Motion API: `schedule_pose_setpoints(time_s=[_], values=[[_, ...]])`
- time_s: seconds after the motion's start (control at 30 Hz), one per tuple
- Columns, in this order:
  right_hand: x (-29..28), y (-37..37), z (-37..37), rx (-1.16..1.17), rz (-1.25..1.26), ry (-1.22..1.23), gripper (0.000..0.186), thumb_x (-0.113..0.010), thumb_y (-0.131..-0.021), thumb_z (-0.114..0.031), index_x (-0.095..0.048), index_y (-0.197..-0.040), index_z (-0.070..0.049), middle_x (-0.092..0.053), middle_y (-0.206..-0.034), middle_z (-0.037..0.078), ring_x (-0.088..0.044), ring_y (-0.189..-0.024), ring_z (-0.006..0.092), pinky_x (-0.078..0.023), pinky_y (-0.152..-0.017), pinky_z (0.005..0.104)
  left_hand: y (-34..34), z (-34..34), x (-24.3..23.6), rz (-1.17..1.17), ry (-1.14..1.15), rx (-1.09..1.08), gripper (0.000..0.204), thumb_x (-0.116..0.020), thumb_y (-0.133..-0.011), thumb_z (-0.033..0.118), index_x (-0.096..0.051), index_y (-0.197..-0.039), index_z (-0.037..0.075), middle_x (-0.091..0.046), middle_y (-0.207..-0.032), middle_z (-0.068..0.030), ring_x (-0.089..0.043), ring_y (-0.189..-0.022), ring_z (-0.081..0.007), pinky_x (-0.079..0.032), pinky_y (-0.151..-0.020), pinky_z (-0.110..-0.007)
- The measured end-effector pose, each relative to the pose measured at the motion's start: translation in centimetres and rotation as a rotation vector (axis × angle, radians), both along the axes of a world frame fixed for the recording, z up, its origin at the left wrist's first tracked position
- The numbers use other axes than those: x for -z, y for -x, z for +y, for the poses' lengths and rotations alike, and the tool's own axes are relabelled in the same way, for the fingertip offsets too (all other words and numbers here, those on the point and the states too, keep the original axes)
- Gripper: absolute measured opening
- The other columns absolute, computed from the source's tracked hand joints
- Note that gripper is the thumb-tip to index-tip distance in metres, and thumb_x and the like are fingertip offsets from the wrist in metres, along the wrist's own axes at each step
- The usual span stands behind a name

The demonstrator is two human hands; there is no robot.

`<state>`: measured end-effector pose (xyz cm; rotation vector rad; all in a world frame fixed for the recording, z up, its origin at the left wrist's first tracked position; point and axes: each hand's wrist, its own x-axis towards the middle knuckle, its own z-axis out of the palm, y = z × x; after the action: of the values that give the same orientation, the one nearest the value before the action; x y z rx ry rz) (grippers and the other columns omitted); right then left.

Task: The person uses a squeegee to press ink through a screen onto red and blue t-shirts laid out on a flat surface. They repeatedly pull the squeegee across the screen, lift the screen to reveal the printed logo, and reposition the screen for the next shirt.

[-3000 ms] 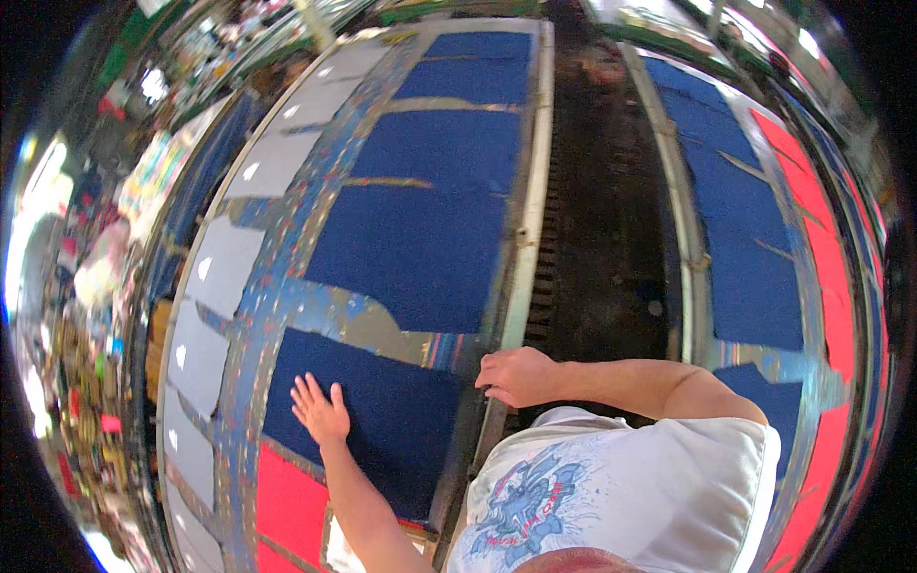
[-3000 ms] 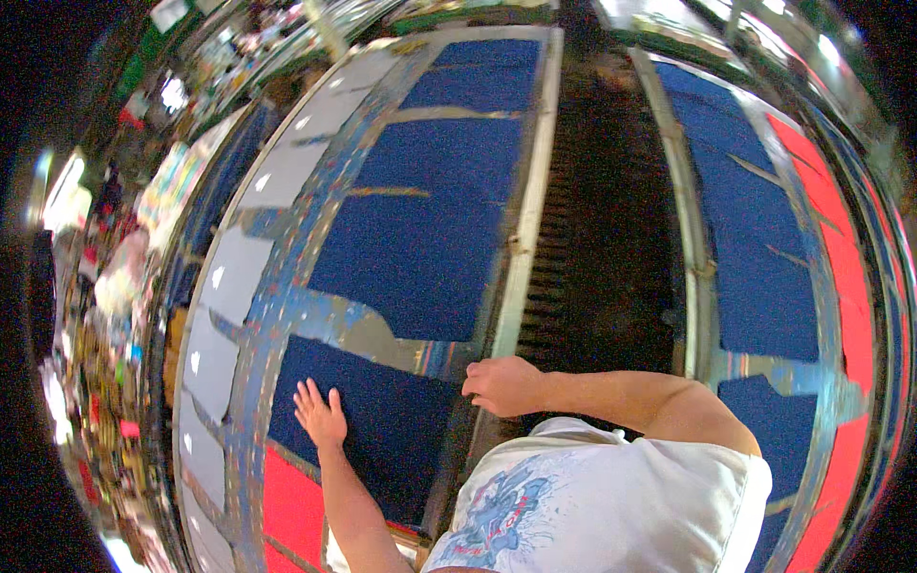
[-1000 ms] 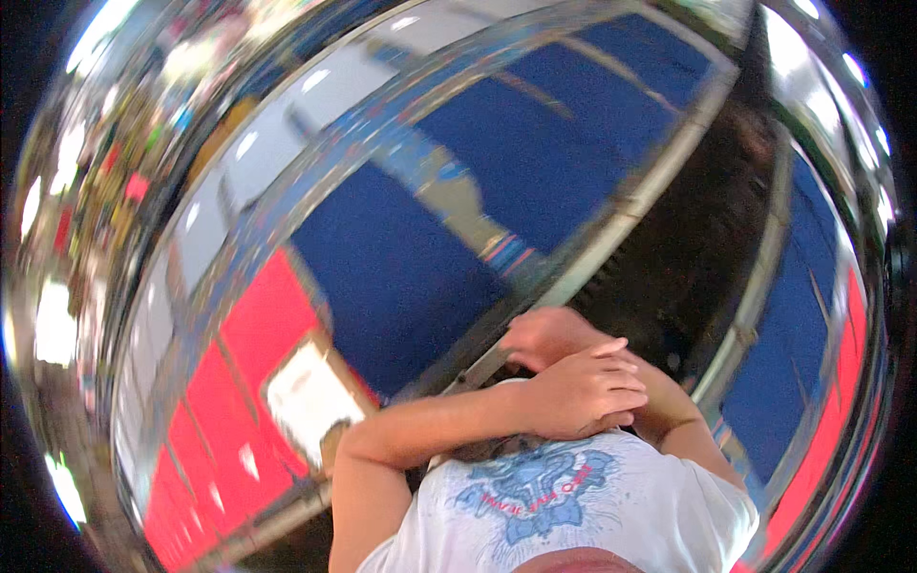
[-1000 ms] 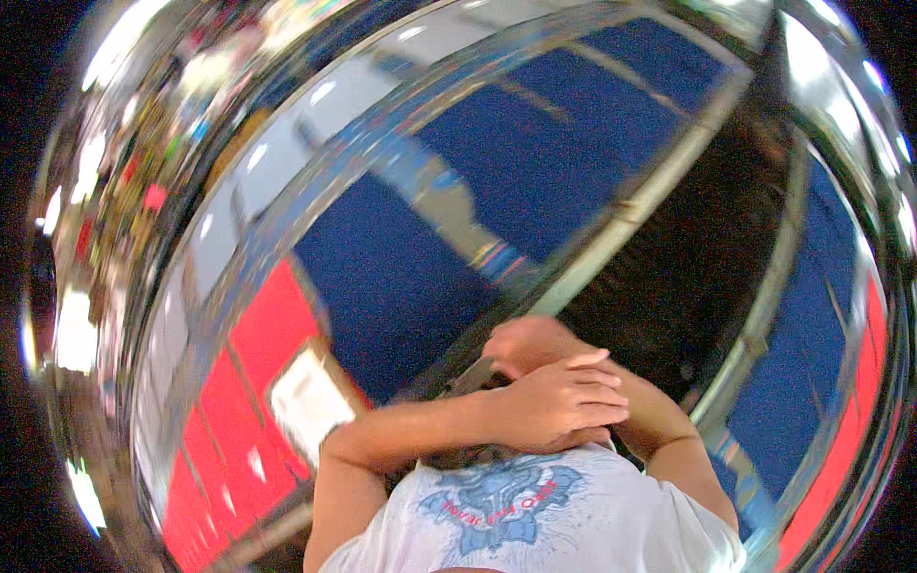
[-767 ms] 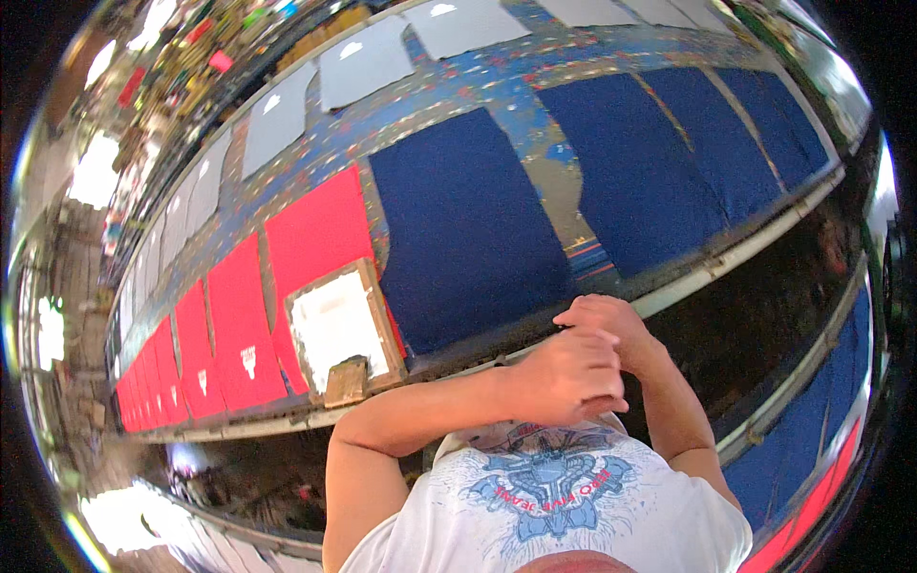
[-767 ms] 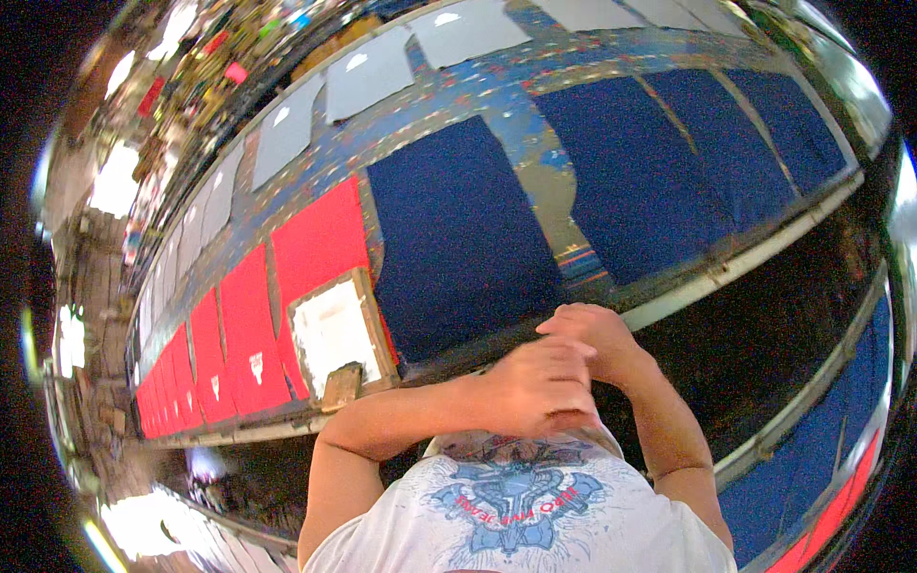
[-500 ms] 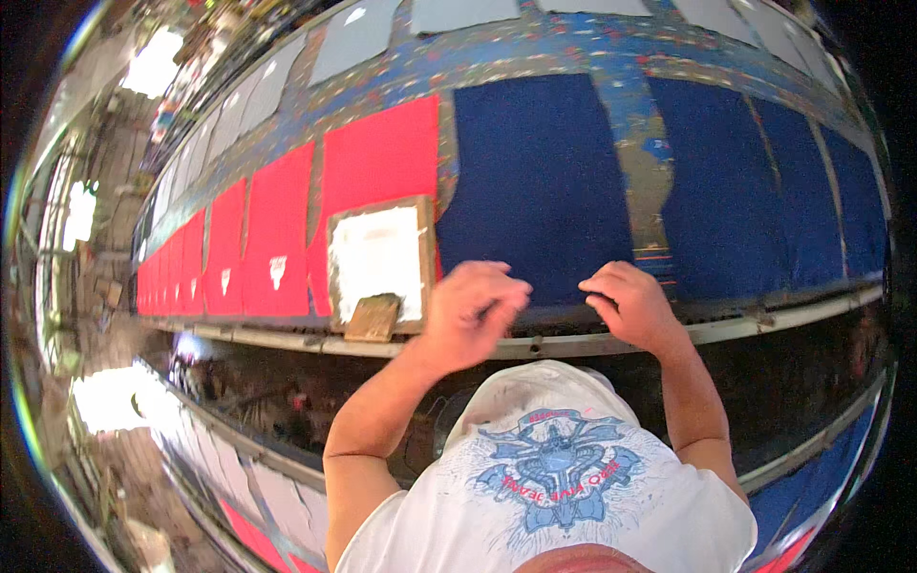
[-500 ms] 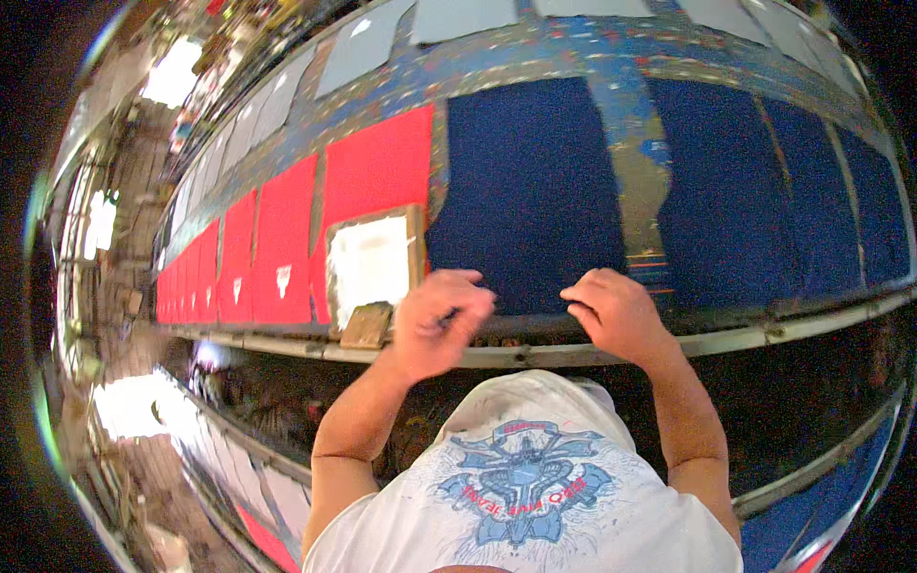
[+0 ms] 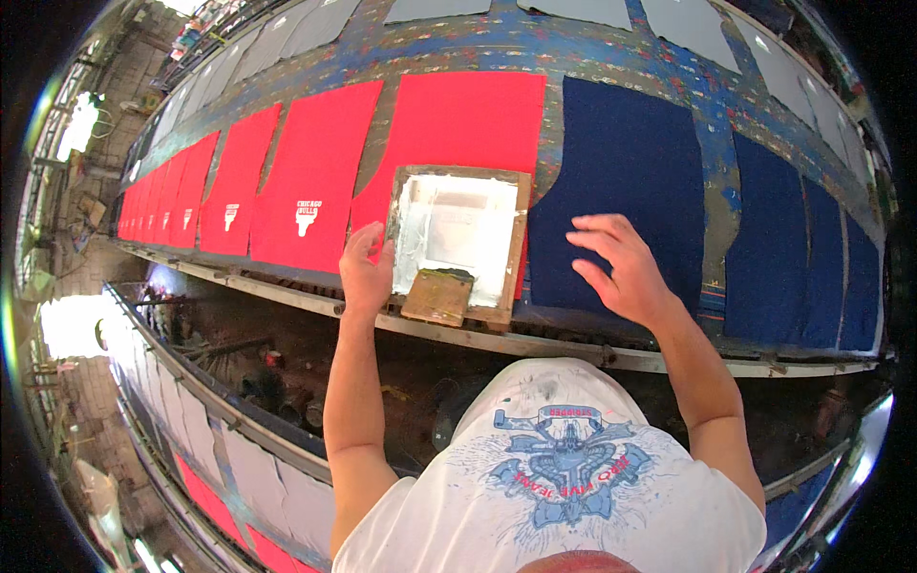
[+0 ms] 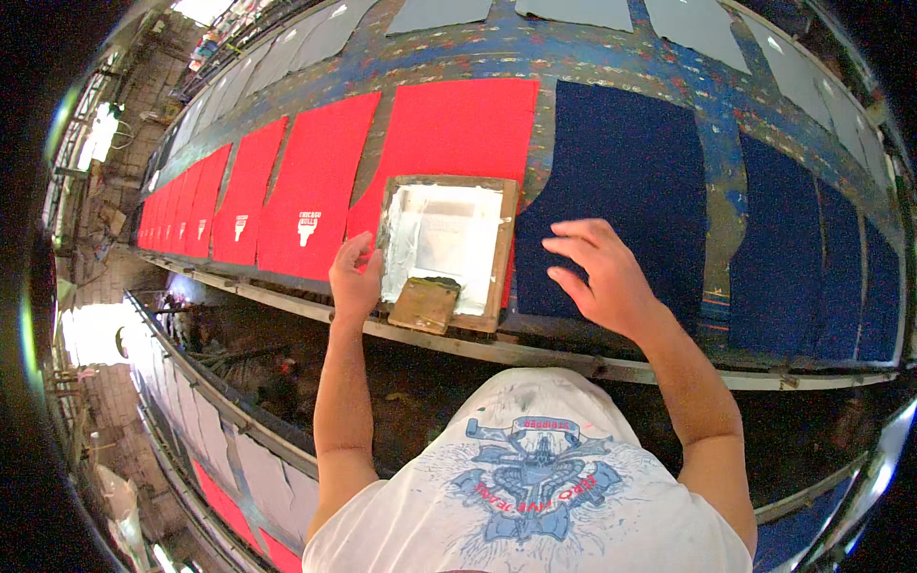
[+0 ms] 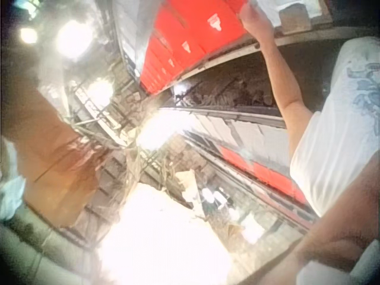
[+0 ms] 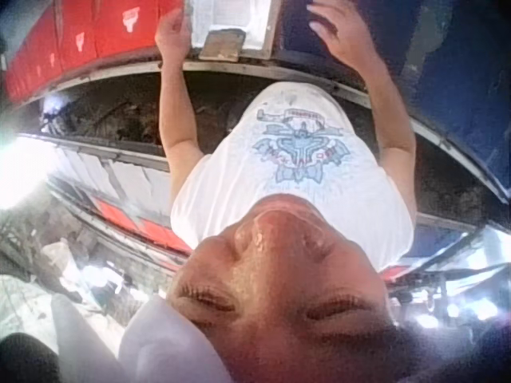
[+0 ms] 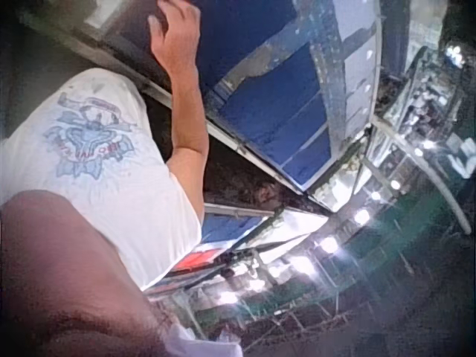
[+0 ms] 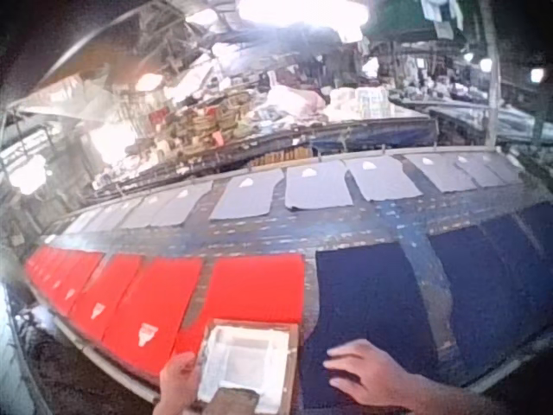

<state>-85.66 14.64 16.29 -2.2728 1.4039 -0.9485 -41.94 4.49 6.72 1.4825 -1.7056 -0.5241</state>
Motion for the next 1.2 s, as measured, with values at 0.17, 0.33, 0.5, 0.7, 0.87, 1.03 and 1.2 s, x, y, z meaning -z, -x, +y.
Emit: schedule_pose_setpoints(time_s=[0.17,0.33,0.5,0.7,0.87,1.03,1.2], values=[[1.2,-5.3,-9.4,0.035,0.065,0.007,0.036,-0.075,-0.107,-0.027,-0.076,-0.135,-0.005,-0.074,-0.136,0.020,-0.066,-0.132,0.0419,-0.054,-0.113,0.0524,-1.3,-1.6,2.4,-0.030,0.046,0.120,0.048,-0.085,-0.092,0.000,-0.075,-0.138,-0.002,-0.078,-0.136,-0.0202,-0.078,-0.120,-0.0298,-0.062,-0.102,-0.041],[2.8,-8.8,-18.7,0.006,0.186,-0.147,0.043,-0.063,-0.115,-0.041,-0.078,-0.130,-0.003,-0.078,-0.125,0.025,-0.071,-0.123,0.0453,-0.055,-0.106,0.0568,-1.6,-1.8,3.1,0.094,-0.035,0.134,0.055,-0.084,-0.085,-0.003,-0.074,-0.140,-0.002,-0.077,-0.135,-0.0225,-0.076,-0.124,-0.0378,-0.061,-0.105,-0.045],[2.9,-10.3,-23.5,-0.026,0.383,-0.579,0.065,-0.052,-0.118,-0.056,-0.081,-0.114,0.001,-0.080,-0.112,0.028,-0.075,-0.109,0.0482,-0.057,-0.098,0.0581,-1.8,-1.7,3.7,0.208,-0.064,0.133,0.052,-0.084,-0.084,-0.005,-0.076,-0.136,-0.001,-0.078,-0.133,-0.0209,-0.077,-0.121,-0.0340,-0.061,-0.102,-0.042],[2.3,-9.7,-26.7,-0.033,0.374,-0.753,0.077,-0.049,-0.117,-0.066,-0.082,-0.116,0.003,-0.079,-0.117,0.031,-0.074,-0.112,0.0474,-0.057,-0.101,0.0553,-2.4,-1.0,3.8,0.351,0.104,0.205,0.040,-0.085,-0.084,-0.011,-0.076,-0.122,-0.001,-0.076,-0.140,-0.0242,-0.076,-0.123,-0.0300,-0.061,-0.103,-0.040],[1.7,-7.8,-26.7,0.068,0.049,-0.933,0.070,-0.049,-0.120,-0.059,-0.069,-0.153,-0.001,-0.079,-0.138,0.016,-0.071,-0.128,0.0286,-0.051,-0.119,0.0433,-3.0,-0.1,2.8,0.546,0.057,0.185,0.040,-0.085,-0.086,-0.014,-0.075,-0.122,0.000,-0.073,-0.147,-0.0232,-0.074,-0.126,-0.0265,-0.060,-0.103,-0.038],[2.0,-5.2,-19.3,0.218,-0.519,-0.429,0.057,-0.055,-0.122,-0.045,-0.070,-0.149,0.002,-0.080,-0.135,0.016,-0.074,-0.119,0.0234,-0.057,-0.111,0.0408,-5.1,-0.6,1.9,0.540,-0.045,0.054,0.044,-0.086,-0.086,-0.014,-0.074,-0.126,0.000,-0.071,-0.150,-0.0206,-0.073,-0.125,-0.0225,-0.059,-0.102,-0.034],[4.2,-8.0,-2.6,0.219,-0.689,-0.388,0.045,-0.060,-0.121,-0.030,-0.068,-0.152,0.001,-0.073,-0.139,0.012,-0.072,-0.122,0.0206,-0.056,-0.111,0.0381,-4.0,-1.1,1.6,0.714,-0.038,0.046,0.042,-0.079,-0.092,-0.017,-0.070,-0.131,-0.005,-0.069,-0.153,-0.0239,-0.073,-0.126,-0.0253,-0.058,-0.112,-0.040]])
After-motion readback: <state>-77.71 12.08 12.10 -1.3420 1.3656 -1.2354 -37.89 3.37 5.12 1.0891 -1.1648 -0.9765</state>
